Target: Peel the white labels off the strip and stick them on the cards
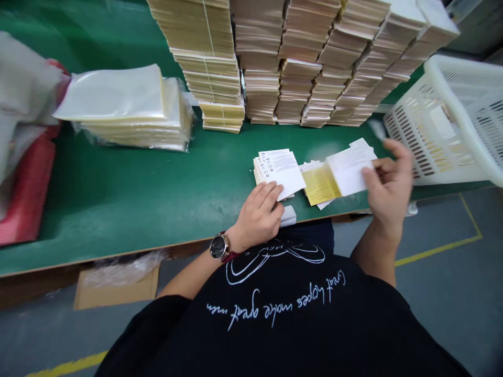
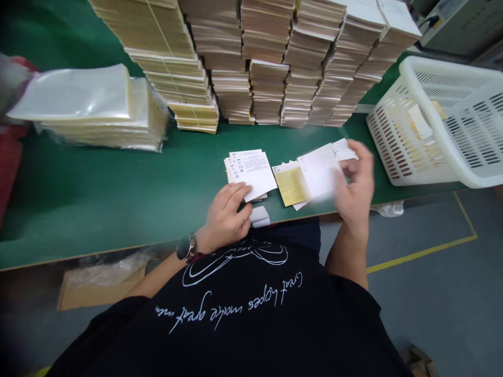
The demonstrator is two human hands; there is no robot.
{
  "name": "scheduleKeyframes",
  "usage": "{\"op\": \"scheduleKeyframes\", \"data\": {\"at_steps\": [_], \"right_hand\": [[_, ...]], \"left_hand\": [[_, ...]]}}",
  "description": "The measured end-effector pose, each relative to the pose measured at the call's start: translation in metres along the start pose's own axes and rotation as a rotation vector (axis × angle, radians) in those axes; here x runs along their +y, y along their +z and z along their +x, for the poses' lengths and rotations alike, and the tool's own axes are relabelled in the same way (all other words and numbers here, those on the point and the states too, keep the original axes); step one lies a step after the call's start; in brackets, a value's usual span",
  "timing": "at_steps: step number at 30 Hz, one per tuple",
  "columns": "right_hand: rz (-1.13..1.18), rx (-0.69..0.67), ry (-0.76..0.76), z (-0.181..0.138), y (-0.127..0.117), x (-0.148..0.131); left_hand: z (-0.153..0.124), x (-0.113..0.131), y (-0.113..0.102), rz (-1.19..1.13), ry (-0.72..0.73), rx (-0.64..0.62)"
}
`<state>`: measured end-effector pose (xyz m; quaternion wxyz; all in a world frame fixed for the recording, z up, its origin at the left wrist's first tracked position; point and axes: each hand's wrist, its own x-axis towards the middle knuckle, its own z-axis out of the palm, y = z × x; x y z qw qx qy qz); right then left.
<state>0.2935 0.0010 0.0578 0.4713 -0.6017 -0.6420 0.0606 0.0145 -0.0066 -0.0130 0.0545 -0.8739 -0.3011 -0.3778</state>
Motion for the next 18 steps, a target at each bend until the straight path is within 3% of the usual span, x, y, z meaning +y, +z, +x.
{"op": "scheduleKeyframes", "data": {"at_steps": [2, 4, 8, 14, 18], "right_hand": [[-0.228, -0.109, -0.004, -0.008, 0.004, 0.001], [-0.297, -0.089, -0.035, -0.014, 0.014, -0.001], [0.01, -0.025, 0.034, -0.013, 0.039, -0.014], [0.103, -0.211, -0.014, 0.001, 0.065, -0.037], [0.273, -0.26, 0.115, 0.001, 0.074, -0.043]], "left_hand": [[0.0, 0.0, 0.0, 0.009, 0.009, -0.006], [0.001, 0.0, 0.0, 0.008, 0.016, -0.014], [0.001, 0.0, 0.0, 0.004, 0.024, -0.016], [0.002, -0.001, -0.002, 0.018, 0.023, -0.042], [0.001, -0.001, -0.002, 0.015, 0.023, -0.04]]}}
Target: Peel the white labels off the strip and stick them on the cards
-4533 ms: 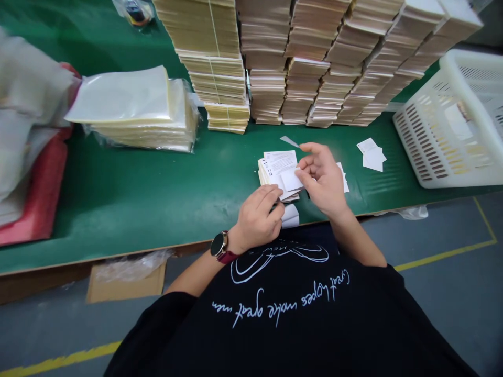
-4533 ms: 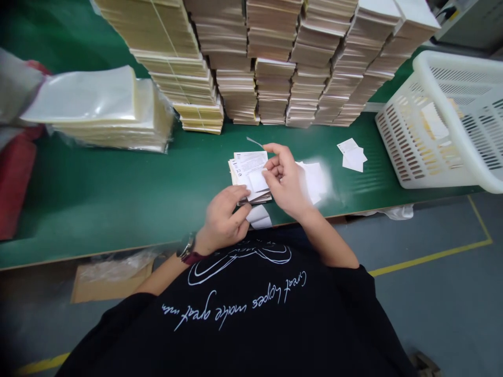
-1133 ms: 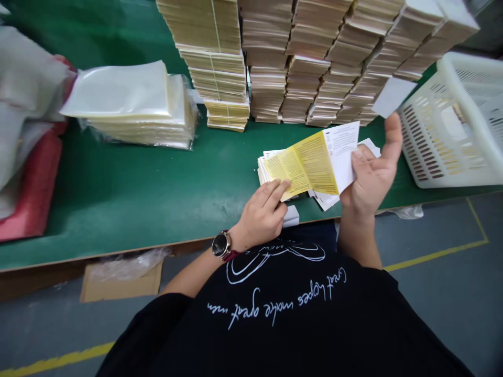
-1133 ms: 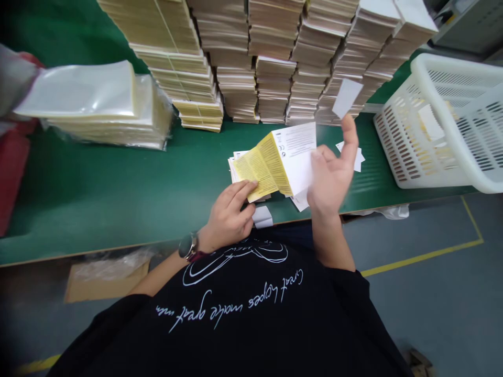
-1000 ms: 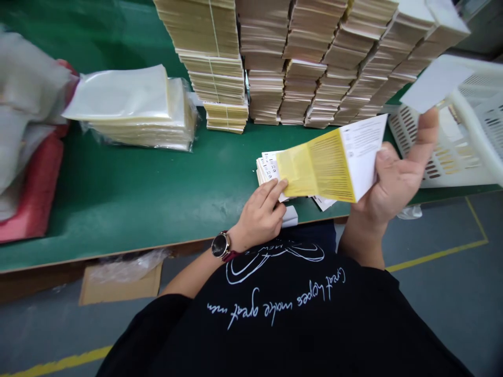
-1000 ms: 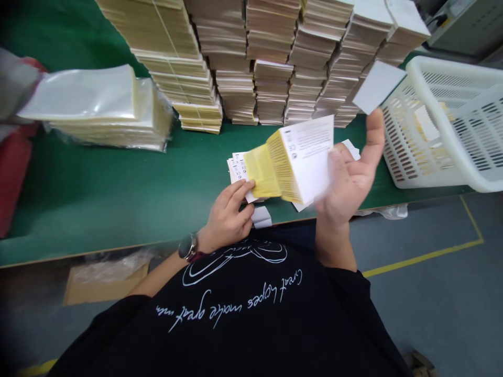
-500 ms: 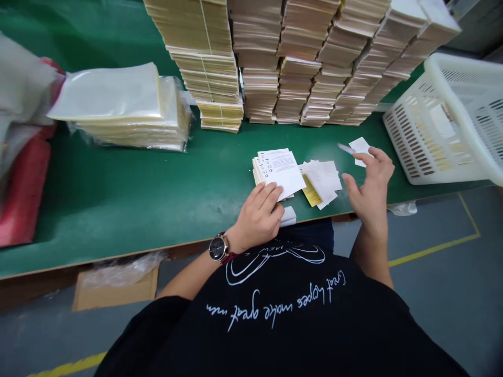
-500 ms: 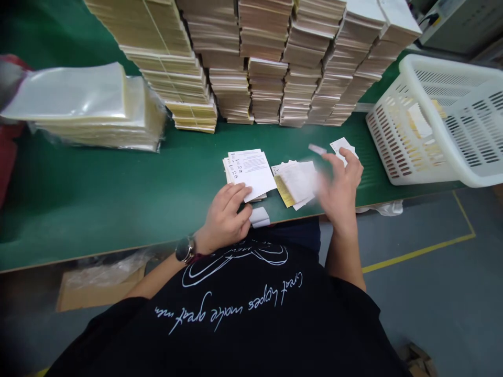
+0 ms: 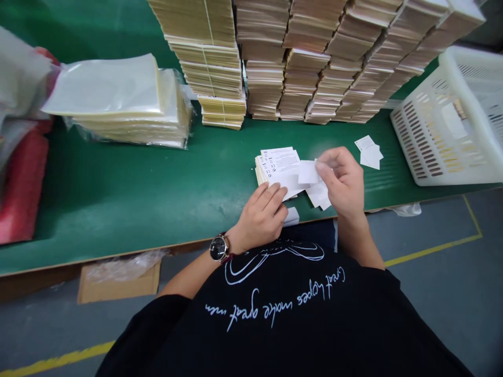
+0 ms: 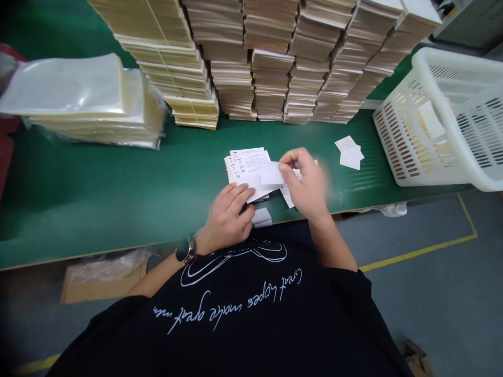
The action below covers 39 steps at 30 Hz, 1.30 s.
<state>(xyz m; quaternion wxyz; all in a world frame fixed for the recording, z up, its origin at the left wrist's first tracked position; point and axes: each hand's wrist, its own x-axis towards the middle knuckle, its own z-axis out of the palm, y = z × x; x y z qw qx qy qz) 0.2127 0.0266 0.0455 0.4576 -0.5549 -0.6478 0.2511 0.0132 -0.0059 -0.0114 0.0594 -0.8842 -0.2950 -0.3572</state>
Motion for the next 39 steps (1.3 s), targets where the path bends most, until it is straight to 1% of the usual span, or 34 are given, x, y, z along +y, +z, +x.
{"op": "scheduleKeyframes", "data": {"at_steps": [3, 6, 10, 13, 15, 18, 20, 21, 23, 26, 28, 30, 33, 35, 37, 39], "right_hand": [[0.051, -0.029, 0.062, 0.001, 0.01, 0.0], [0.014, -0.06, 0.081, 0.004, 0.018, -0.001], [-0.026, -0.115, 0.118, 0.006, 0.022, -0.001], [-0.042, -0.137, 0.11, 0.006, 0.024, 0.001], [-0.117, -0.143, 0.077, 0.005, 0.026, 0.0], [-0.356, -0.147, 0.016, 0.004, 0.028, -0.004], [-0.47, -0.109, 0.015, 0.005, 0.025, -0.004], [-0.487, -0.075, 0.033, 0.007, 0.023, -0.003], [-0.447, -0.049, 0.102, 0.01, 0.018, 0.003], [-0.24, -0.127, 0.221, 0.013, 0.014, 0.014], [-0.088, -0.153, 0.244, 0.014, 0.015, 0.019], [-0.007, -0.131, 0.222, 0.013, 0.019, 0.021], [0.019, -0.138, 0.197, 0.013, 0.023, 0.02], [0.015, -0.129, 0.198, 0.013, 0.022, 0.021], [0.006, -0.064, 0.18, 0.013, 0.013, 0.024], [-0.06, 0.02, 0.136, 0.01, -0.003, 0.028]], "left_hand": [[-0.001, 0.0, 0.001, -0.031, -0.001, 0.019], [-0.002, 0.0, 0.003, -0.043, -0.003, 0.021], [-0.003, 0.0, 0.003, -0.063, -0.024, 0.007], [-0.003, 0.0, 0.002, -0.062, -0.034, -0.007], [-0.003, 0.0, 0.002, -0.027, -0.022, -0.028], [-0.002, 0.0, 0.002, -0.001, -0.01, -0.045], [-0.002, 0.0, 0.001, -0.005, -0.012, -0.044], [-0.002, 0.0, 0.001, -0.006, -0.014, -0.045], [-0.001, 0.0, 0.001, -0.007, -0.013, -0.047], [-0.001, -0.001, -0.001, -0.02, -0.003, -0.037], [0.0, -0.001, -0.002, -0.033, -0.002, -0.036], [0.0, -0.001, -0.002, -0.034, -0.004, -0.035], [0.0, -0.001, -0.002, -0.022, -0.006, -0.02], [-0.001, -0.001, 0.0, -0.037, -0.014, -0.012], [-0.002, -0.001, 0.002, -0.077, -0.033, 0.004], [-0.003, -0.001, 0.002, -0.121, -0.054, 0.059]]}}
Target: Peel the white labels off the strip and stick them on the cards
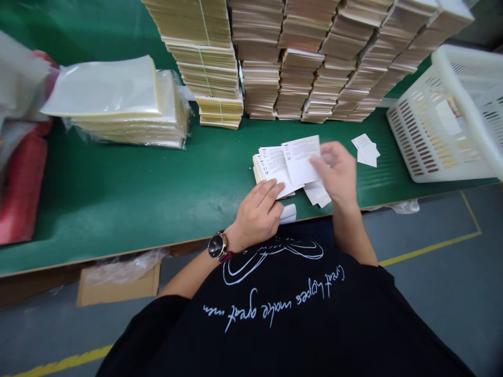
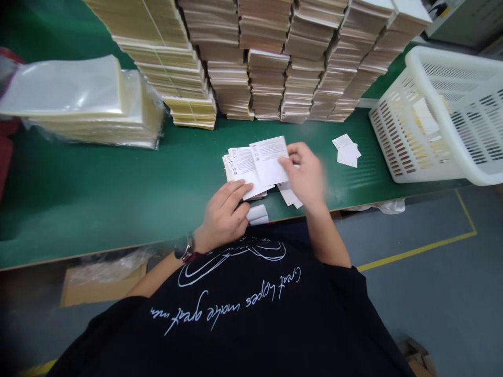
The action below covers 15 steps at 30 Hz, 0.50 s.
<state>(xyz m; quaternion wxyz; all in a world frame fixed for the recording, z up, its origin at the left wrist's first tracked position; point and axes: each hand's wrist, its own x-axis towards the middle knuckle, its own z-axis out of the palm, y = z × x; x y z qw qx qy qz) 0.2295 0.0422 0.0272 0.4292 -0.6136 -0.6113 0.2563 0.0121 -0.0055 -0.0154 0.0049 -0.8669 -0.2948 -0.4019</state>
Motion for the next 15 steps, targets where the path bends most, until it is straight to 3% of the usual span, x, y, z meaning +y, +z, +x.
{"op": "scheduleKeyframes", "data": {"at_steps": [4, 6, 11, 15], "right_hand": [[-0.35, 0.147, -0.075, -0.02, -0.04, -0.002], [-0.378, 0.147, -0.146, -0.037, -0.048, -0.012], [-0.003, -0.288, -0.349, -0.075, -0.017, -0.039], [0.145, -0.258, -0.299, -0.079, 0.005, -0.044]], "left_hand": [[-0.001, -0.003, -0.003, -0.053, -0.045, 0.159], [-0.001, -0.005, -0.005, -0.082, -0.084, 0.175], [0.005, -0.004, -0.012, -0.153, -0.194, 0.146], [0.007, 0.001, -0.021, -0.103, -0.259, 0.168]]}}
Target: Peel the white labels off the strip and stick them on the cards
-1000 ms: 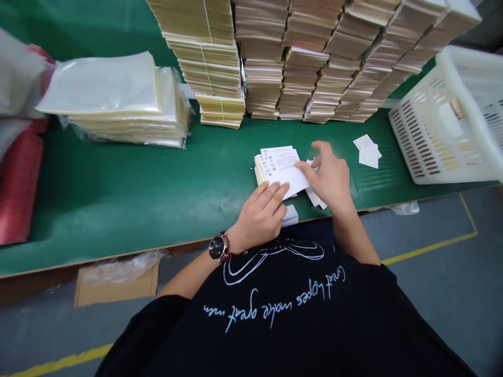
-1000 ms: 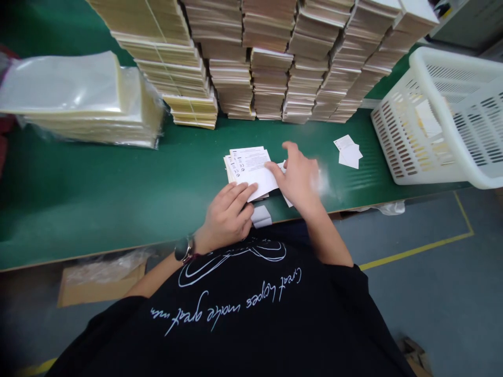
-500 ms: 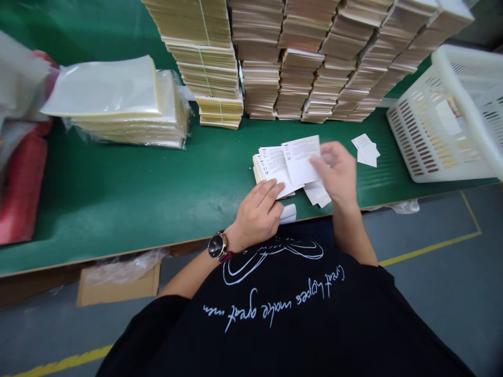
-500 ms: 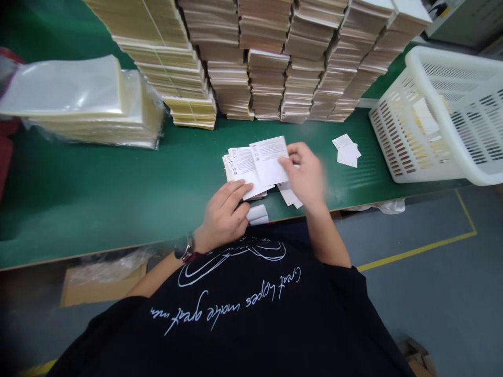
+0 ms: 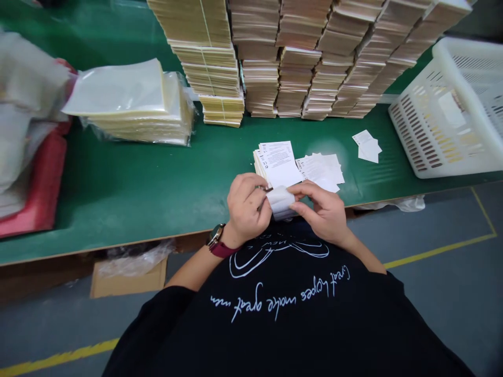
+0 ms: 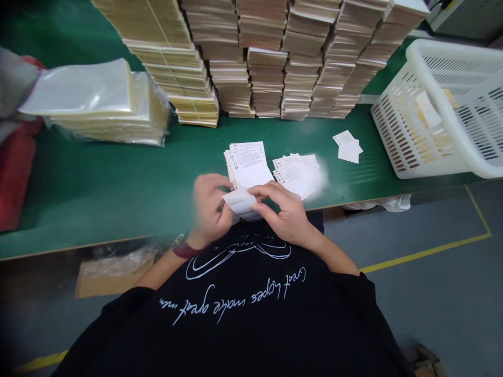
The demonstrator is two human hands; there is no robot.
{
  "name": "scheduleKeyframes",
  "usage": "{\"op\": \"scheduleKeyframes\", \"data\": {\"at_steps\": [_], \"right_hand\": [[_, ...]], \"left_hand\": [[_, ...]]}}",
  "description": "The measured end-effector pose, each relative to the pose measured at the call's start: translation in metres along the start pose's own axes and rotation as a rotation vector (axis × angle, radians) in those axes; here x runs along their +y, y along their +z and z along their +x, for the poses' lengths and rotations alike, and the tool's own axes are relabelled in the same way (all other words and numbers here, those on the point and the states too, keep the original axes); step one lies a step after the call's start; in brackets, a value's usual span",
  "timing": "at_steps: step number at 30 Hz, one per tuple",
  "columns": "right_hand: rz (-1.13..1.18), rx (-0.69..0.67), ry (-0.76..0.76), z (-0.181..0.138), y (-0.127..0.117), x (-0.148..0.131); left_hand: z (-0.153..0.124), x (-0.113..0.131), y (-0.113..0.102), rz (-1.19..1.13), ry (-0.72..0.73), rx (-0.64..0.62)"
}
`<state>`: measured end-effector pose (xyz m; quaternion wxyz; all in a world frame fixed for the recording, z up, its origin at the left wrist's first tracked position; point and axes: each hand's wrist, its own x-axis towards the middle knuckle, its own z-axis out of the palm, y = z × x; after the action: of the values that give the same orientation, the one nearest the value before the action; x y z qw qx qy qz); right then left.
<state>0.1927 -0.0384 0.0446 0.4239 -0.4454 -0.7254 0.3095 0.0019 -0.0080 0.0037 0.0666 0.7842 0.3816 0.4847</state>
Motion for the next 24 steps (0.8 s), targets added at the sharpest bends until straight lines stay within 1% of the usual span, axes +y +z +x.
{"op": "scheduleKeyframes", "data": {"at_steps": [1, 3, 5, 6, 9, 11, 13, 15, 16, 17, 18, 20, 21, 22, 24], "right_hand": [[0.011, 0.014, 0.014, 0.001, 0.002, 0.0], [0.025, 0.011, 0.003, 0.004, 0.003, 0.0], [0.03, 0.014, -0.058, 0.006, 0.004, -0.001], [0.02, 0.03, -0.1, 0.006, 0.006, -0.002], [-0.077, 0.109, -0.225, 0.007, 0.01, -0.004], [-0.117, 0.149, -0.266, 0.006, 0.011, -0.005], [-0.051, 0.226, -0.273, 0.006, 0.008, -0.005], [0.067, 0.33, -0.277, 0.008, 0.004, -0.004], [0.12, 0.356, -0.279, 0.009, 0.003, -0.003], [0.161, 0.341, -0.281, 0.01, 0.003, -0.002], [0.188, 0.287, -0.276, 0.011, 0.003, -0.001], [0.215, 0.126, -0.228, 0.012, 0.007, 0.002], [0.223, 0.067, -0.19, 0.011, 0.009, 0.003], [0.226, 0.04, -0.152, 0.011, 0.011, 0.003], [0.229, 0.056, -0.089, 0.009, 0.015, 0.003]], "left_hand": [[0.0, 0.001, -0.003, 0.049, 0.025, 0.025], [-0.001, 0.002, -0.008, 0.127, 0.125, 0.038], [-0.001, 0.003, -0.011, 0.12, 0.221, -0.006], [-0.001, 0.004, -0.011, 0.092, 0.234, -0.027], [0.002, 0.008, -0.01, -0.006, 0.169, -0.052], [0.004, 0.012, -0.008, -0.047, 0.133, -0.078], [0.006, 0.015, -0.007, -0.087, 0.099, -0.1], [0.006, 0.016, -0.007, -0.153, 0.027, -0.079], [0.006, 0.016, -0.007, -0.196, -0.021, -0.057], [0.006, 0.015, -0.007, -0.24, -0.066, -0.033], [0.005, 0.015, -0.007, -0.277, -0.102, -0.016], [0.004, 0.014, -0.007, -0.318, -0.136, -0.013], [0.004, 0.013, -0.007, -0.32, -0.138, -0.022], [0.004, 0.013, -0.007, -0.304, -0.135, -0.025], [0.004, 0.013, -0.007, -0.216, -0.117, 0.002]]}}
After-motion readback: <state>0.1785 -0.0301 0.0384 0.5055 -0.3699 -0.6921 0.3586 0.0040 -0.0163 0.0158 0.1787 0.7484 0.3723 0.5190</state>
